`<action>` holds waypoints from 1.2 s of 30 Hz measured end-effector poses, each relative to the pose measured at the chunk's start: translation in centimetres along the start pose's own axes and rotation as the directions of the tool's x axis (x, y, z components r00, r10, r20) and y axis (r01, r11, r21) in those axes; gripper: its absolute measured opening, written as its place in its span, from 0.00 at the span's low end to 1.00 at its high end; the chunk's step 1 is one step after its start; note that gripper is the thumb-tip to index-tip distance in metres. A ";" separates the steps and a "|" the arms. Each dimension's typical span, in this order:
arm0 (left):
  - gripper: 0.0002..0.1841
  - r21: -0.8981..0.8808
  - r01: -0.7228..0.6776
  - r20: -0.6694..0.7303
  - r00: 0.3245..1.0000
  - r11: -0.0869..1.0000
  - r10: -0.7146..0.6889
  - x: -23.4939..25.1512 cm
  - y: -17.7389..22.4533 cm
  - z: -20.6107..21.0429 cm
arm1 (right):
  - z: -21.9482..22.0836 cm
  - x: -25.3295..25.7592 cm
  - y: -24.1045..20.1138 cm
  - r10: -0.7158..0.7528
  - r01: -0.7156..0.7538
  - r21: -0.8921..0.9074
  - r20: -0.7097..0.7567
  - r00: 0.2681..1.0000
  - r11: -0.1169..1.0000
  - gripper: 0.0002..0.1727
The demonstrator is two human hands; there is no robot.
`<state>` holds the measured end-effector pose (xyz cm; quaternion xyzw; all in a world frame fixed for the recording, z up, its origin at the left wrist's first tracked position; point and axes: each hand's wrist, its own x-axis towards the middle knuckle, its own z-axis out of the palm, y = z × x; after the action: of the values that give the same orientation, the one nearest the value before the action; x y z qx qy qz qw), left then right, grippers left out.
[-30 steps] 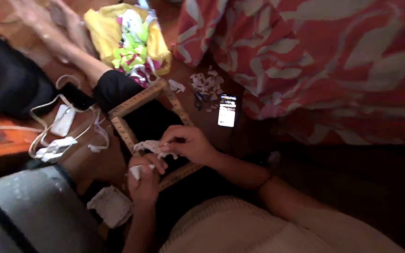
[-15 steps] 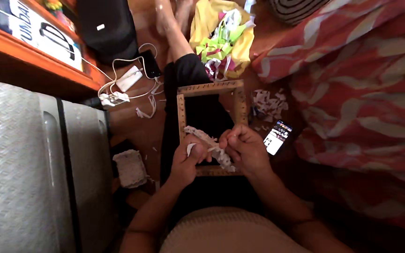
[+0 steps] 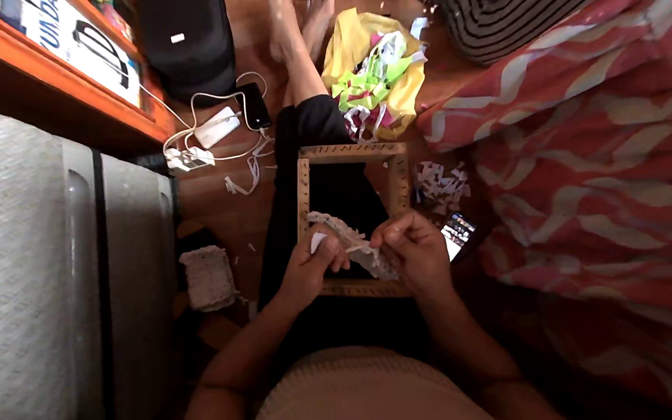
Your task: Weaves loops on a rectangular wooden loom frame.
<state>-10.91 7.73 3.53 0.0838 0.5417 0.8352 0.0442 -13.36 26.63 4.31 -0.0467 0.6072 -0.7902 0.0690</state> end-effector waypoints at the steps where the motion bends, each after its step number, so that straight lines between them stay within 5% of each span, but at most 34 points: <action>1: 0.13 0.034 -0.016 -0.012 1.000 0.999 0.017 0.4 0.1 -0.2 | -0.1 0.3 0.0 -0.043 0.043 -0.051 0.011 0.999 0.998 0.04; 7: 0.15 0.079 -0.163 -0.051 0.984 0.983 0.168 2.9 0.0 -1.4 | 1.0 1.6 0.3 -0.153 0.149 -0.174 -0.013 0.988 0.973 0.03; 15: 0.37 0.277 0.167 -0.099 0.984 0.946 -0.145 2.4 -1.4 -1.0 | 1.7 1.9 0.4 -0.079 0.070 -0.130 -0.059 0.995 0.989 0.04; 19: 0.33 0.329 0.086 -0.082 0.995 0.940 -0.063 2.7 -1.4 -0.5 | 1.8 1.7 0.8 -0.087 0.080 -0.121 -0.052 0.995 0.989 0.05; 23: 0.20 0.357 0.150 -0.151 0.983 0.922 -0.102 3.0 -0.6 -0.1 | 2.0 1.6 0.8 -0.107 0.098 -0.159 -0.048 0.993 0.982 0.05; 36: 0.11 0.026 -0.028 -0.075 0.997 0.999 0.030 3.9 0.4 -1.0 | 1.3 1.3 1.5 -0.136 0.125 -0.156 -0.063 0.989 0.980 0.07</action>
<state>-14.96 7.33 3.88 0.0606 0.5522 0.8314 0.0107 -14.37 24.84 3.15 -0.0628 0.6631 -0.7458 -0.0091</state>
